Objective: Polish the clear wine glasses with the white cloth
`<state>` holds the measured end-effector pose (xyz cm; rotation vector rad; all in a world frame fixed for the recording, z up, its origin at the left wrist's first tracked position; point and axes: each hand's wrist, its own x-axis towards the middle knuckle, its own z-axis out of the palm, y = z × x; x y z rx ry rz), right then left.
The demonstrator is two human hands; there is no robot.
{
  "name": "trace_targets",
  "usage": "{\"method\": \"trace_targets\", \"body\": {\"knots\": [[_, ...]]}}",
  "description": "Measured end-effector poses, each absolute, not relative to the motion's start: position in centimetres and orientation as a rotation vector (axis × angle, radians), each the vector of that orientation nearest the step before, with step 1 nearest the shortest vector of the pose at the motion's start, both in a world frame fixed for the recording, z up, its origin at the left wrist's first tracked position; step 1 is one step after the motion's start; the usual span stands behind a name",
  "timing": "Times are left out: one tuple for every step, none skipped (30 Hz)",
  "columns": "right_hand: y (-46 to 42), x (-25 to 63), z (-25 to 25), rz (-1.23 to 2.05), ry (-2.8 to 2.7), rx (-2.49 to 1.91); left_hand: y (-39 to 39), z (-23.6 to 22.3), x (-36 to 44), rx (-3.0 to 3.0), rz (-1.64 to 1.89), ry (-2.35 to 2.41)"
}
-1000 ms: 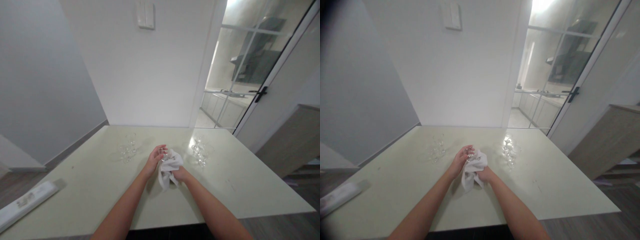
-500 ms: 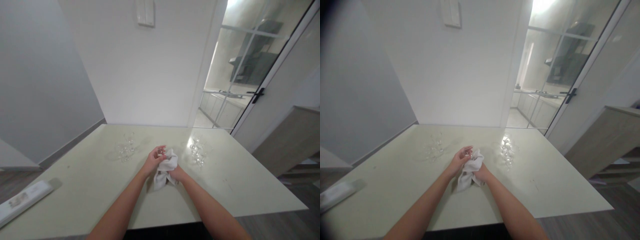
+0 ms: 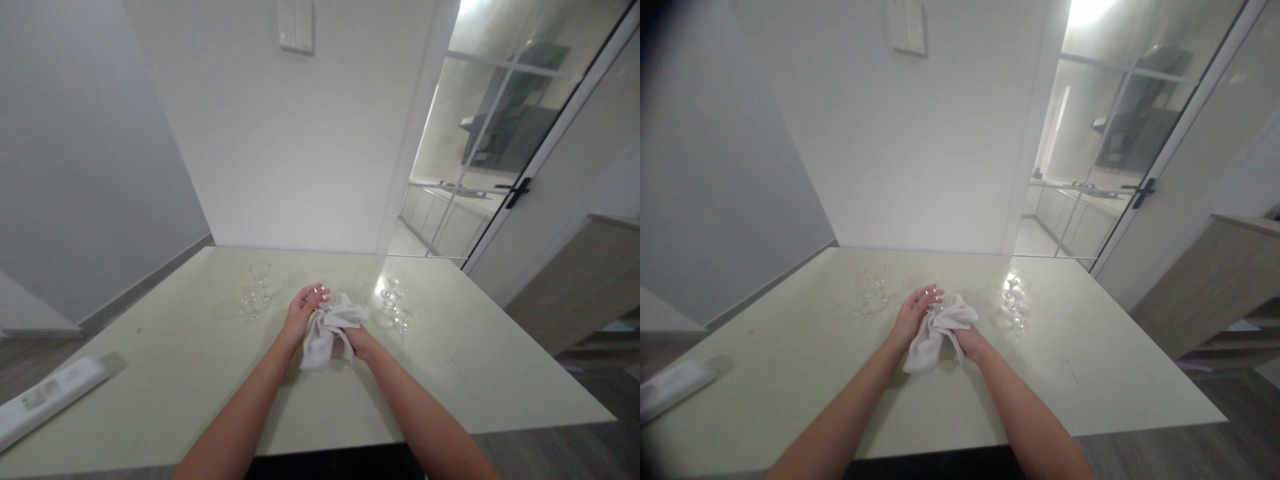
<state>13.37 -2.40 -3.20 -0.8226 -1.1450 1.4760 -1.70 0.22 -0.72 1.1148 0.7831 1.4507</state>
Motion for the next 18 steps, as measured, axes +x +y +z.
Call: {"method": "trace_targets", "body": {"knots": [[-2.0, 13.4, -3.4, 1.441, -1.091, -0.835, 0.4, -0.8, -1.8, 1.088, 1.515, 0.814], [-1.5, 13.5, -3.5, 1.377, -1.031, -0.859, 0.6, -0.8, -2.0, 1.054, 1.577, 0.842], [-1.2, 13.7, -3.7, 1.317, -0.974, -0.891, 0.7, -0.8, -2.2, 1.018, 1.636, 0.863], [-0.8, 13.9, -3.9, 1.278, -0.929, -0.922, 0.8, -0.7, -2.3, 0.984, 1.691, 0.878], [-0.6, 14.1, -4.0, 1.26, -0.897, -0.944, 0.8, -0.6, -2.5, 0.958, 1.736, 0.887], [-0.5, 14.2, -4.1, 1.283, -0.876, -0.946, 0.8, -0.5, -2.6, 0.945, 1.767, 0.89], [-0.6, 14.2, -4.1, 1.332, -0.866, -0.93, 0.7, -0.4, -2.7, 0.949, 1.783, 0.887], [-0.7, 14.1, -4.1, 1.395, -0.864, -0.902, 0.7, -0.4, -2.8, 0.973, 1.782, 0.877], [-0.9, 13.9, -4.0, 1.474, -0.871, -0.864, 0.6, -0.3, -2.8, 1.011, 1.77, 0.865], [-1.2, 13.6, -3.8, 1.541, -0.884, -0.831, 0.5, -0.4, -2.7, 1.058, 1.751, 0.851], [-1.4, 13.4, -3.7, 1.6, -0.908, -0.806, 0.5, -0.4, -2.6, 1.111, 1.728, 0.833], [-1.6, 13.1, -3.6, 1.652, -0.943, -0.785, 0.4, -0.5, -2.5, 1.165, 1.703, 0.812], [-1.8, 13.0, -3.5, 1.684, -0.975, -0.784, 0.3, -0.5, -2.3, 1.216, 1.676, 0.787], [-1.9, 12.9, -3.5, 1.701, -1.003, -0.795, 0.1, -0.6, -2.1, 1.261, 1.644, 0.758], [-1.9, 12.9, -3.5, 1.692, -1.025, -0.821, -0.1, -0.6, -1.9, 1.303, 1.601, 0.723], [-1.9, 12.9, -3.6, 1.644, -1.042, -0.853, -0.3, -0.5, -1.7, 1.342, 1.548, 0.689], [-1.8, 13.0, -3.7, 1.563, -1.059, -0.88, -0.6, -0.5, -1.5, 1.384, 1.485, 0.662], [-1.6, 13.2, -3.8, 1.462, -1.075, -0.894, -0.9, -0.5, -1.3, 1.433, 1.419, 0.647]]}}
